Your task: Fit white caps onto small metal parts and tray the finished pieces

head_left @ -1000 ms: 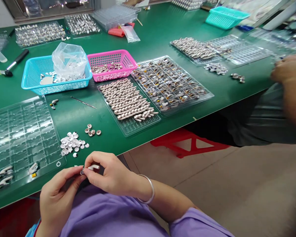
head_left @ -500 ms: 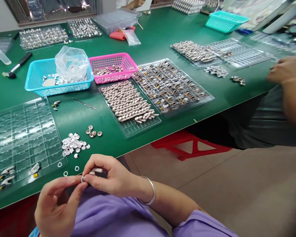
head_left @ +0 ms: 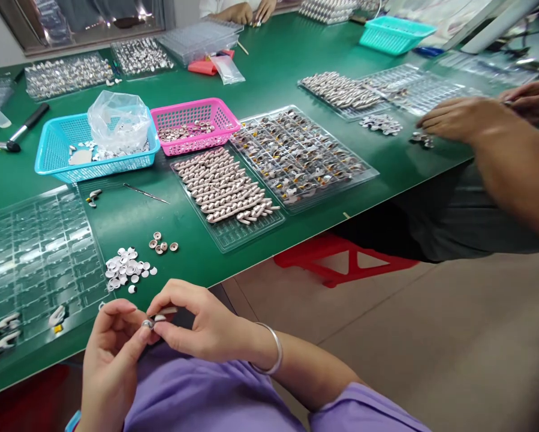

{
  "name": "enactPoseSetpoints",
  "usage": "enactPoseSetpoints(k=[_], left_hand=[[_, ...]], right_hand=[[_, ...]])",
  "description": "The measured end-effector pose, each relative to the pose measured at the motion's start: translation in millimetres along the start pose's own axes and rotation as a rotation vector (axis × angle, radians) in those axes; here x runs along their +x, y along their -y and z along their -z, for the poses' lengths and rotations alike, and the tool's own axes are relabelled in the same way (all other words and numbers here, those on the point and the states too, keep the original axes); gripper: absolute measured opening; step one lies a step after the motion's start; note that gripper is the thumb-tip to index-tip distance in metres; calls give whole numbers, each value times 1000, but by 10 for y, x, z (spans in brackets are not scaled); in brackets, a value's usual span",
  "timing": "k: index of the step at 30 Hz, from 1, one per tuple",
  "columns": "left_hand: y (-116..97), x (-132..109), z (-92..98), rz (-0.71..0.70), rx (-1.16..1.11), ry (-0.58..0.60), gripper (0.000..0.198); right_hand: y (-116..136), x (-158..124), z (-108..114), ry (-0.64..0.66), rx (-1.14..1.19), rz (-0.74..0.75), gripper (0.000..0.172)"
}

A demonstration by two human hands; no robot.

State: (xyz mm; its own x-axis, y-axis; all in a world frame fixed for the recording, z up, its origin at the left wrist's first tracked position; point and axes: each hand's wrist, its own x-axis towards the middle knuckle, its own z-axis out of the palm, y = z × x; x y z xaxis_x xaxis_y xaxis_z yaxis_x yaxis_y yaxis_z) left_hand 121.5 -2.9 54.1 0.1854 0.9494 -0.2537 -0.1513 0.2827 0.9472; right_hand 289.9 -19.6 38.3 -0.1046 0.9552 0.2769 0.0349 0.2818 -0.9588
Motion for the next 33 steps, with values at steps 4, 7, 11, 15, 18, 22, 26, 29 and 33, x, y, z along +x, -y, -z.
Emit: enactPoseSetpoints(k=[4, 7, 11, 15, 18, 22, 26, 29, 33], left_hand=[[35, -7, -44, -20, 23, -2, 28], [100, -3, -84, -147, 109, 5, 23], [128, 136, -130, -289, 401, 135, 23], [36, 519, -189, -510, 878, 265, 19], [-9, 851, -301, -825, 1233, 152, 18], [32, 1141, -478, -891, 1332, 157, 23], [67, 1141, -527, -875, 1309, 197, 22], [48, 946, -455, -842, 1235, 202, 17], [12, 588, -250, -626, 965, 179, 17]], right_hand=[[-6, -34, -9, 6, -41, 10, 4], [-19, -64, 18, -1, -64, -2, 4], [-54, -100, 186, -86, -125, -31, 5], [-95, -106, 459, -249, -313, -39, 10], [-117, -94, 598, -346, -338, -64, 11], [-145, -83, 633, -335, -301, -66, 10], [-159, -80, 568, -328, -275, -80, 11], [-145, -94, 455, -283, -196, -26, 9], [-112, -149, 234, -247, -90, 75, 4]])
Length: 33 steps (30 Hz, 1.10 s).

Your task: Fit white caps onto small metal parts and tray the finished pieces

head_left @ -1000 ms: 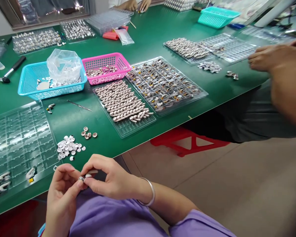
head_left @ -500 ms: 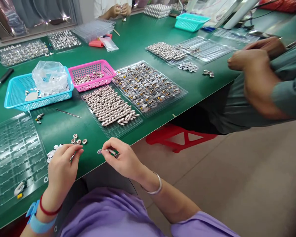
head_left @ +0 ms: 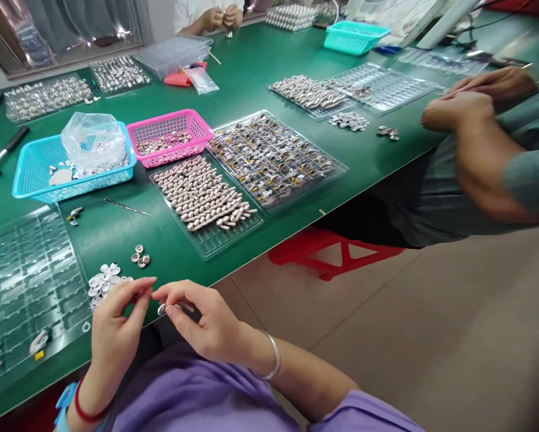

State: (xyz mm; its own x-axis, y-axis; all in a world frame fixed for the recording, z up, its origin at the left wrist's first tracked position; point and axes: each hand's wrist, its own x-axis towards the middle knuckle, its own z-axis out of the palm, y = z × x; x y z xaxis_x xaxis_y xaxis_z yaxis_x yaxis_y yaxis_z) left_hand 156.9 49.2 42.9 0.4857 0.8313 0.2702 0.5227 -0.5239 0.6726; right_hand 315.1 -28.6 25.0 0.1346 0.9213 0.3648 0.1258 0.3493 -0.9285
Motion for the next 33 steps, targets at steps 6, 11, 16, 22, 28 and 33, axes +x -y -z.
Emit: enactPoseSetpoints(k=[6, 11, 16, 22, 28, 33], left_hand=[[29, -423, 177, 343, -281, -58, 20], [21, -533, 181, 422, -413, -102, 21], [-4, -572, 192, 424, -476, -80, 20], [26, -678, 144, 370, -415, -60, 10], [88, -525, -23, 432, -471, -152, 18], [189, -646, -26, 322, -383, -283, 19]], right_hand=[[72, -74, -191, 72, -62, 54, 5], [130, -41, -222, 183, -138, 149, 8], [183, -27, -196, 255, -161, 180, 8], [222, 42, -147, 198, -96, -91, 8], [-139, 151, -309, 132, -16, -135, 7], [-324, 192, -239, 133, 319, -343, 13]])
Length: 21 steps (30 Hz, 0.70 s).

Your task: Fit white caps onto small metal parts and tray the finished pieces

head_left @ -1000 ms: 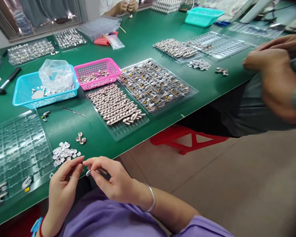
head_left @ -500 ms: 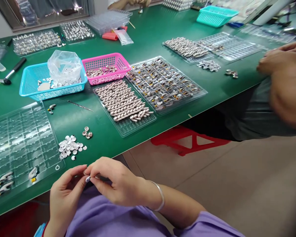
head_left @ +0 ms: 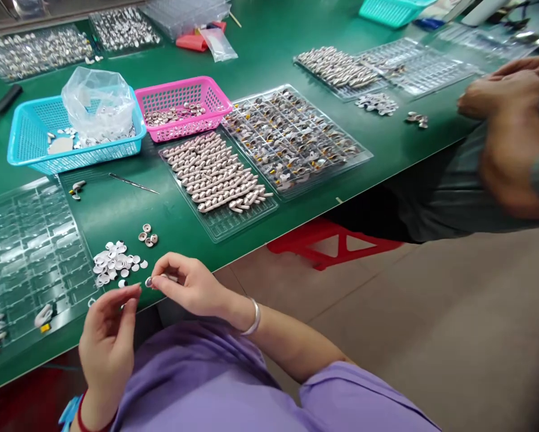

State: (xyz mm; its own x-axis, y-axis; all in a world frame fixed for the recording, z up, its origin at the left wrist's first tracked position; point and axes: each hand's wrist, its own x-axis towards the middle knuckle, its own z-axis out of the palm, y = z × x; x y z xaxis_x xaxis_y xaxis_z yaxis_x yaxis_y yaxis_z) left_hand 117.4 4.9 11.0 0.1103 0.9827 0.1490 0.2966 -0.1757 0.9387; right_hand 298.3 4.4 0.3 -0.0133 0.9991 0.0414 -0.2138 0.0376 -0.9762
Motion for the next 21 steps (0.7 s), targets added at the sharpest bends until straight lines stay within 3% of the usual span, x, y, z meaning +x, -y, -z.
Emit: enactPoseSetpoints(k=[2, 5, 8, 11, 14, 17, 21], left_hand=[[131, -106, 127, -213, 24, 23, 23], [354, -244, 350, -467, 106, 268, 36], [438, -291, 518, -537, 232, 327, 37], [301, -203, 558, -510, 384, 226, 35], [60, 72, 430, -531, 598, 89, 28], [-133, 498, 164, -606, 729, 161, 18], [-245, 1028, -213, -581, 845, 290, 26]], right_hand=[[9, 16, 93, 7, 230, -80, 21], [14, 52, 201, 3, 421, -102, 31], [2, 86, 241, 22, 496, -88, 33], [5, 99, 266, 9, 526, -65, 33], [36, 97, 329, -60, 528, -12, 32], [72, 95, 398, -127, 521, 5, 33], [72, 102, 426, -126, 540, 1, 35]])
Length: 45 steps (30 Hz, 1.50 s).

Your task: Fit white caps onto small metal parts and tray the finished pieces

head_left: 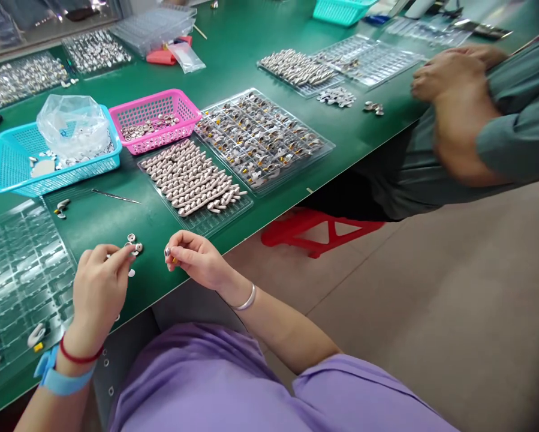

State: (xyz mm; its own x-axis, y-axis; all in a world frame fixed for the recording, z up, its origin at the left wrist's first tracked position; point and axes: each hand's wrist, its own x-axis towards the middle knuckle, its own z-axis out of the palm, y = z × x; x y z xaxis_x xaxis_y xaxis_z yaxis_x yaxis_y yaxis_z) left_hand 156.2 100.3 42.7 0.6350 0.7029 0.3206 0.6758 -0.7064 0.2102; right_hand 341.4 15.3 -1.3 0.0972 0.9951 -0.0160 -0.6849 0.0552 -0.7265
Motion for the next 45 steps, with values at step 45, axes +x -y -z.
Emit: enactPoseSetpoints(k=[45], left_hand=[[-387, -1033, 277, 696, -971, -63, 21]], right_hand=[[22, -466, -715, 200, -944, 221, 7]])
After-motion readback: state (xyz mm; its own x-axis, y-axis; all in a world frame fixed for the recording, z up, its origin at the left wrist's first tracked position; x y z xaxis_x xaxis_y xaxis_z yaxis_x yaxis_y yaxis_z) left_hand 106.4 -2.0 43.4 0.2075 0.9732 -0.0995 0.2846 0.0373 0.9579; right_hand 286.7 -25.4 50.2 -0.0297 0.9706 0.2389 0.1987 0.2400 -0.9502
